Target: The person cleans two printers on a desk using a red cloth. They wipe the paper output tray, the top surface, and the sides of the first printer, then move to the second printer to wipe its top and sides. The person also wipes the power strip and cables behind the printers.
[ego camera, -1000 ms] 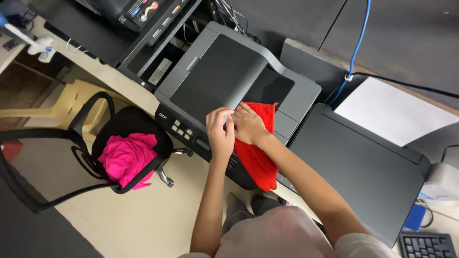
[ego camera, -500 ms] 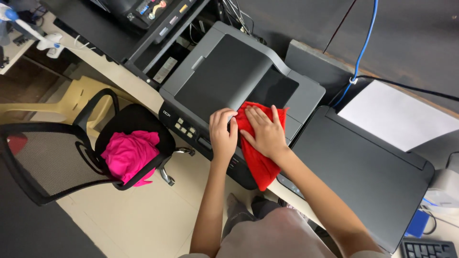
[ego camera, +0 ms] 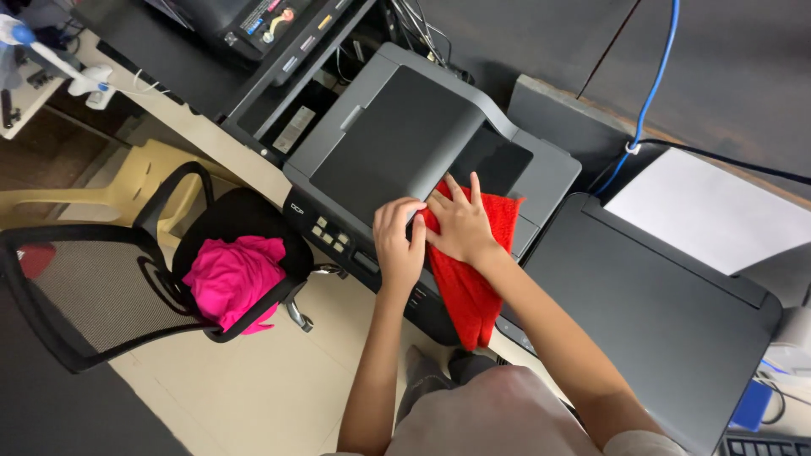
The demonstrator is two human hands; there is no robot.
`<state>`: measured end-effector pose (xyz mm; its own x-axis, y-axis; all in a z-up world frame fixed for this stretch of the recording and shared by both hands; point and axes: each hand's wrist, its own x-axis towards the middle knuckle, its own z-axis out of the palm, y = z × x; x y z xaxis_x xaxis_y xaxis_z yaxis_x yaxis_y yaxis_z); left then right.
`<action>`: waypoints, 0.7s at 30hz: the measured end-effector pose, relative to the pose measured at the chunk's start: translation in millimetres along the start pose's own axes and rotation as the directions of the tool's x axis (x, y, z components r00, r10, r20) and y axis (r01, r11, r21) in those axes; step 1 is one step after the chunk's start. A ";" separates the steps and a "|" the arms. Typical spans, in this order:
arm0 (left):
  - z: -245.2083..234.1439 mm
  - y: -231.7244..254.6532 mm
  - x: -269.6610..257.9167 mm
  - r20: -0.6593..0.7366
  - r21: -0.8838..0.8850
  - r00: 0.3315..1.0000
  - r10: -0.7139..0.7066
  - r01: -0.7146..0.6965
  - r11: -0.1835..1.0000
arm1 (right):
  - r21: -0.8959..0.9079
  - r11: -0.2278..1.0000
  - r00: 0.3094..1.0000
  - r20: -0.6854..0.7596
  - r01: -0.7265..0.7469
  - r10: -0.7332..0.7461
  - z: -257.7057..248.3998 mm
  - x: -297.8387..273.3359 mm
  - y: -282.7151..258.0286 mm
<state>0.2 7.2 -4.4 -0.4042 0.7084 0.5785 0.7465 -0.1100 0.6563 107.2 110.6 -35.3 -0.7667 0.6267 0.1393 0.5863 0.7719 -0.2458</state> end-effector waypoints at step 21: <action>-3.6 4.7 -0.8 0.041 0.072 0.999 0.026 -0.029 0.997 | 0.081 0.991 0.994 -0.030 0.108 -0.106 -18.4 -23.3 16.2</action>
<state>2.1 3.6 0.0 -0.3627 0.7331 0.5754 0.7938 -0.0803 0.6028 139.3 110.5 -24.9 -0.8162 0.5444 0.1935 0.4769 0.8238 -0.3063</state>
